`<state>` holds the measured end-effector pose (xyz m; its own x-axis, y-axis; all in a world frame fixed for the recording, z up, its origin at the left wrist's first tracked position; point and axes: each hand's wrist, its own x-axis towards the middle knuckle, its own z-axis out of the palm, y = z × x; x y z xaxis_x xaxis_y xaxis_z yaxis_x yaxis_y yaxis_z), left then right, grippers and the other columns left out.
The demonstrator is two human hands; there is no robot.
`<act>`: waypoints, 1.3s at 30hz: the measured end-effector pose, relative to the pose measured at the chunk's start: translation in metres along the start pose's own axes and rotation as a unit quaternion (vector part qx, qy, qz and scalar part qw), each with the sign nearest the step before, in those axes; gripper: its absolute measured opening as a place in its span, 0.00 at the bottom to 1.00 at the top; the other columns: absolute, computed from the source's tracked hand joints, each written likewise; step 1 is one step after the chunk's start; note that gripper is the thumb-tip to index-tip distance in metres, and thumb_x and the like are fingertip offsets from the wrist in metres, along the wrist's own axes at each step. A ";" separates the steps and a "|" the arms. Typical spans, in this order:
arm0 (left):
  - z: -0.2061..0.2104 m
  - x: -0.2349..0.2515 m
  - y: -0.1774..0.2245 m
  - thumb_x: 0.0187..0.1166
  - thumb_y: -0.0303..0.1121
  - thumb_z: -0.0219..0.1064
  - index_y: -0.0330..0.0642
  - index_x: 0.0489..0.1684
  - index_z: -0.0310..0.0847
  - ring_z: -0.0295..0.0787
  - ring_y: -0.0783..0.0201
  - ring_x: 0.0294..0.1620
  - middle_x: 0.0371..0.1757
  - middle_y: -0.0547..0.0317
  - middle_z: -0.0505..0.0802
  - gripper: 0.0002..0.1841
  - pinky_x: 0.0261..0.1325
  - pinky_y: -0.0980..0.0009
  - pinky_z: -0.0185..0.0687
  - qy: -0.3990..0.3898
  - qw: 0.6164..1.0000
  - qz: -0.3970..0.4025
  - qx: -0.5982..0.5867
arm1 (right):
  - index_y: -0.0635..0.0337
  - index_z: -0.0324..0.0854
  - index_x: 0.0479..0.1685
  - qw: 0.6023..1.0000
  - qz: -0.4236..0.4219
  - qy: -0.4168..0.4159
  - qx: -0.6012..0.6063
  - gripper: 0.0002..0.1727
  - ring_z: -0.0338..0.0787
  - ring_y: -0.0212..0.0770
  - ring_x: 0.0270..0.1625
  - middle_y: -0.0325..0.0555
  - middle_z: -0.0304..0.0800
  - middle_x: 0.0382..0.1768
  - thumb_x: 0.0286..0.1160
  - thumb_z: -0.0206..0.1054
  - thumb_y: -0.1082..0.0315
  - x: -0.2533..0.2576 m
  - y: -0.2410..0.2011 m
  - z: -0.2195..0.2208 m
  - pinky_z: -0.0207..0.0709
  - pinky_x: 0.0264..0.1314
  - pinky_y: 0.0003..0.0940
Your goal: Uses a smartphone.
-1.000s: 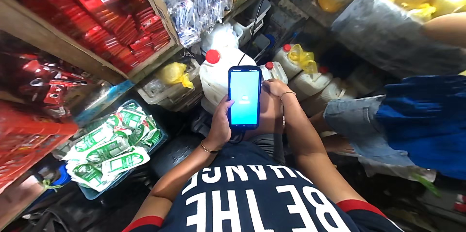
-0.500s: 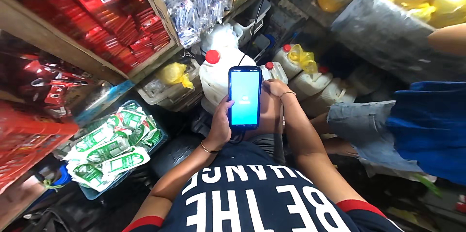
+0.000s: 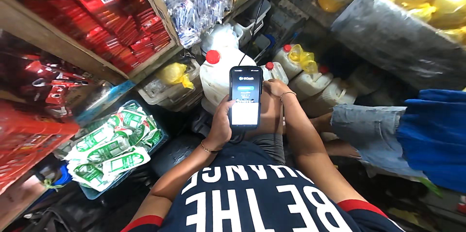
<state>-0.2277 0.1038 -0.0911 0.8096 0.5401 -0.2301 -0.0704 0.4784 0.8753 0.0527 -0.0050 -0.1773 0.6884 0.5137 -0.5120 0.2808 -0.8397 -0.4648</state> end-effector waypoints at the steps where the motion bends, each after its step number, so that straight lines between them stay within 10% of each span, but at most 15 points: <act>1: 0.000 0.000 0.000 0.90 0.37 0.44 0.44 0.72 0.78 0.87 0.65 0.60 0.59 0.57 0.90 0.21 0.66 0.64 0.81 -0.002 1.000 0.000 0.000 | 0.64 0.85 0.64 1.000 -0.001 -0.001 -0.001 0.34 0.77 0.65 0.77 0.67 0.83 0.68 0.92 0.42 0.44 0.001 0.001 0.000 0.62 0.77 0.72; 39: -0.001 -0.001 -0.001 0.89 0.37 0.46 0.40 0.82 0.69 0.79 0.65 0.71 0.73 0.52 0.82 0.25 0.74 0.64 0.74 0.029 0.999 -0.012 0.021 | 0.65 0.82 0.68 1.000 0.003 -0.009 0.001 0.35 0.75 0.65 0.79 0.67 0.81 0.71 0.93 0.43 0.44 0.001 -0.003 -0.001 0.60 0.80 0.70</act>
<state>-0.2287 0.1033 -0.0920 0.7759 0.5679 -0.2748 -0.0254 0.4633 0.8858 0.0531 -0.0021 -0.1751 0.6778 0.5121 -0.5275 0.2758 -0.8422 -0.4632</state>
